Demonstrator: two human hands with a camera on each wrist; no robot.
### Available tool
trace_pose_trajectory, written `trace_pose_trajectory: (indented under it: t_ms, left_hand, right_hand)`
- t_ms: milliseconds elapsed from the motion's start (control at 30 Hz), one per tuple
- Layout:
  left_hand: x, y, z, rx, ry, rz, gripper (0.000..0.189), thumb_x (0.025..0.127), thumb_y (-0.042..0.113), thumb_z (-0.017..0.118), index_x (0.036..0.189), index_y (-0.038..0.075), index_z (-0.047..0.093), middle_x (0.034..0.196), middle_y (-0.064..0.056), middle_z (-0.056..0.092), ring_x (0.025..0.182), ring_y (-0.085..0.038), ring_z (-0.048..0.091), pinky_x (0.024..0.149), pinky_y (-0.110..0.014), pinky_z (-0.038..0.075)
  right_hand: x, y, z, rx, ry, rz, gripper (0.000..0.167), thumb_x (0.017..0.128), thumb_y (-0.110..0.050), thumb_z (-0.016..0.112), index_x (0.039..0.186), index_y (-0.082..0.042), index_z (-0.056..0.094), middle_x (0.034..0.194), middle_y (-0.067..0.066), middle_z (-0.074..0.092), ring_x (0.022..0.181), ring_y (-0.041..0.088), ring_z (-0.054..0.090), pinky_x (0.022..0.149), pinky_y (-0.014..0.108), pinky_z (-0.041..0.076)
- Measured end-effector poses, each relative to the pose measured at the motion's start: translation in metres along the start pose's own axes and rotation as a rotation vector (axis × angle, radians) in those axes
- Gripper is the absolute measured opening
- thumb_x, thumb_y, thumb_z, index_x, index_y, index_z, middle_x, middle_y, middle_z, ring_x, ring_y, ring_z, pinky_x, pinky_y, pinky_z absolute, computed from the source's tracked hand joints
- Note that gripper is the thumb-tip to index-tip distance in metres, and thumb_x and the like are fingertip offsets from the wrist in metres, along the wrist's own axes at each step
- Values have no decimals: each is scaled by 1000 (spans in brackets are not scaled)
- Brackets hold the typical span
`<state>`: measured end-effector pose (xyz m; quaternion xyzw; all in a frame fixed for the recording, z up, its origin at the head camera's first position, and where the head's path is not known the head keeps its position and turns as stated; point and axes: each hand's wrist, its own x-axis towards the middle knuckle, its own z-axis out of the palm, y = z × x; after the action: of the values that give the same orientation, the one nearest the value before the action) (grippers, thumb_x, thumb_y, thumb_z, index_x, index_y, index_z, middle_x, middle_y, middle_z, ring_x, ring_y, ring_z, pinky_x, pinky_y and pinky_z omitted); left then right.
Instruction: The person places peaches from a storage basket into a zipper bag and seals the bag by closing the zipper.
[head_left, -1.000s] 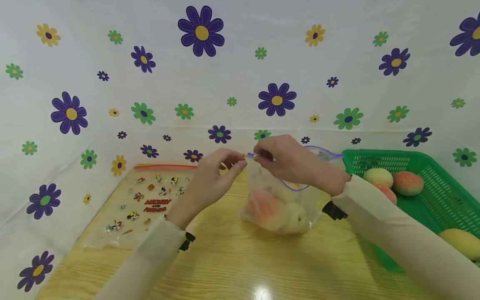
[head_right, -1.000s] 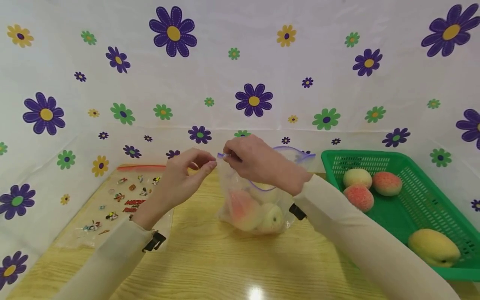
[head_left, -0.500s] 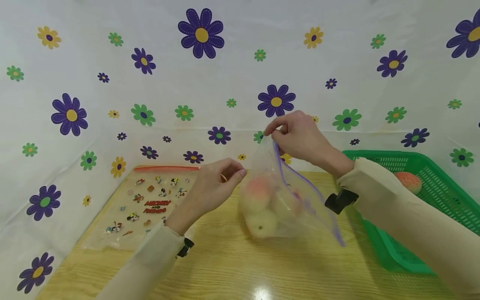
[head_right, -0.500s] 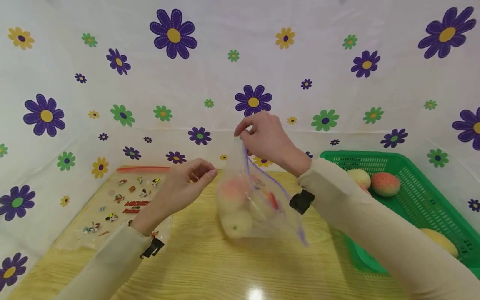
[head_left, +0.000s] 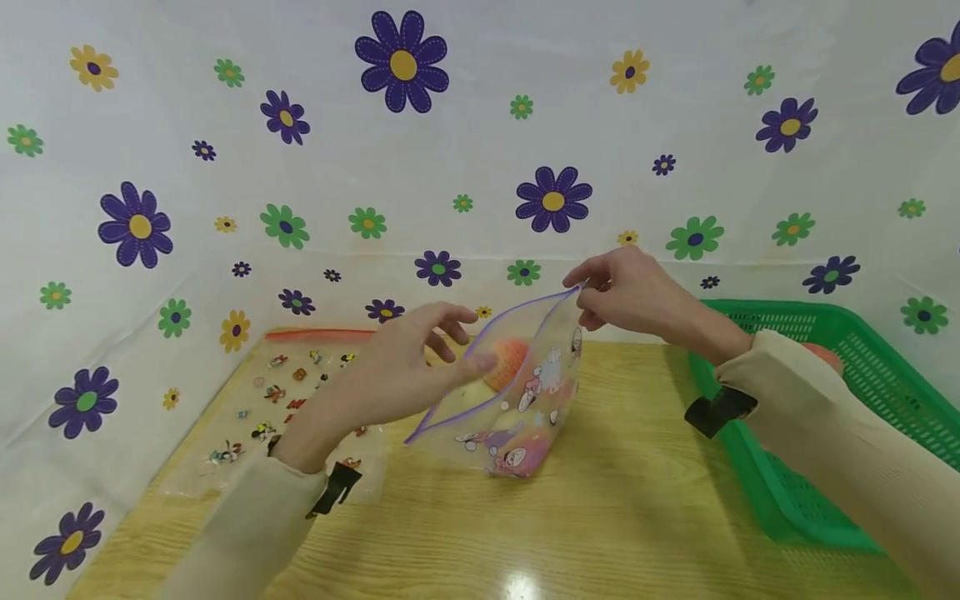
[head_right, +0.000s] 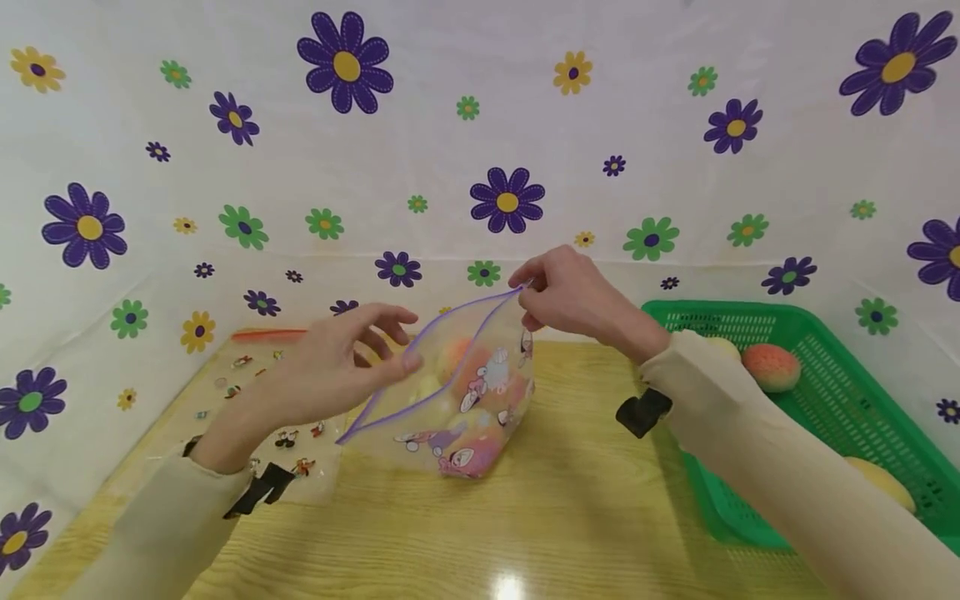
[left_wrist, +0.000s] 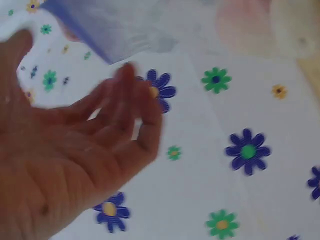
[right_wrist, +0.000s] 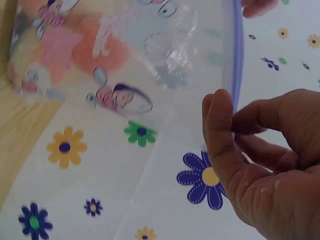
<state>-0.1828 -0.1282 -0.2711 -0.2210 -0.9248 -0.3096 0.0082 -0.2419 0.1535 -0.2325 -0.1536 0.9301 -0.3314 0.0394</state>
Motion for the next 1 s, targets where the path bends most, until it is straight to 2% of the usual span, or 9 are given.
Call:
trace_pose_trajectory:
  t_ms: [67, 100, 167, 233, 333, 467, 567, 800, 1000]
  left_hand:
    - [-9, 8, -2, 138, -73, 3, 83, 88, 65, 68, 151, 16, 44, 129, 0, 61, 107, -17, 63, 83, -36, 57]
    - [-12, 11, -1, 203, -98, 17, 86, 86, 62, 73, 150, 12, 44, 126, -1, 62, 102, -16, 63, 80, -34, 57]
    - [-17, 12, 4, 285, -101, 59, 70, 89, 48, 76, 140, 6, 54, 114, -3, 68, 88, -14, 63, 71, -30, 55]
    - [-19, 10, 7, 306, -64, 89, 43, 91, 31, 77, 122, 4, 66, 98, -2, 70, 75, -12, 59, 64, -26, 51]
    - [-15, 4, 4, 284, 66, 104, 8, 93, 12, 74, 100, 6, 74, 82, -1, 69, 64, -11, 51, 57, -23, 43]
    - [-5, -7, -9, 266, 286, 129, 5, 93, 11, 74, 96, 7, 75, 87, -5, 74, 70, -16, 61, 61, -30, 51]
    - [3, -14, -16, 239, 374, 143, 6, 93, 11, 75, 98, 6, 76, 92, -7, 76, 78, -21, 68, 68, -37, 57]
    - [10, -30, -11, 194, 331, 113, 8, 95, 11, 73, 101, 7, 76, 98, -7, 77, 86, -22, 70, 76, -39, 59]
    - [14, -39, -8, 190, 296, 92, 11, 96, 13, 72, 104, 7, 75, 101, -7, 76, 91, -23, 71, 81, -42, 60]
  right_hand:
    - [0, 3, -1, -81, -1, -72, 29, 100, -10, 57, 125, -1, 68, 92, 12, 76, 75, 18, 74, 74, 32, 63]
    - [0, 6, -1, -126, 11, -103, 27, 100, -10, 58, 124, -1, 68, 91, 12, 76, 73, 17, 73, 70, 31, 63]
    - [0, 10, 0, -209, 47, -175, 23, 100, -10, 61, 119, 0, 70, 90, 13, 76, 71, 16, 70, 67, 30, 61]
    - [0, 15, 1, -274, 91, -232, 20, 101, -8, 61, 115, 1, 71, 93, 14, 76, 72, 17, 68, 67, 32, 59]
    - [-3, 19, 0, -345, 159, -285, 17, 102, -5, 60, 112, 2, 72, 99, 16, 76, 79, 23, 66, 73, 38, 57]
    - [-12, 22, -6, -391, 219, -297, 18, 103, -7, 58, 114, 0, 70, 104, 17, 73, 84, 26, 65, 77, 44, 58]
    - [-21, 24, -8, -397, 245, -286, 18, 103, -12, 60, 111, 0, 70, 99, 16, 67, 81, 26, 60, 71, 40, 55]
    - [-33, 41, 6, -362, 290, -420, 13, 97, -10, 69, 90, 0, 70, 80, 9, 59, 70, 16, 49, 60, 27, 43]
    - [-40, 56, 13, -237, 333, -448, 6, 96, -7, 70, 93, -4, 74, 78, 4, 68, 68, 10, 58, 59, 22, 48]
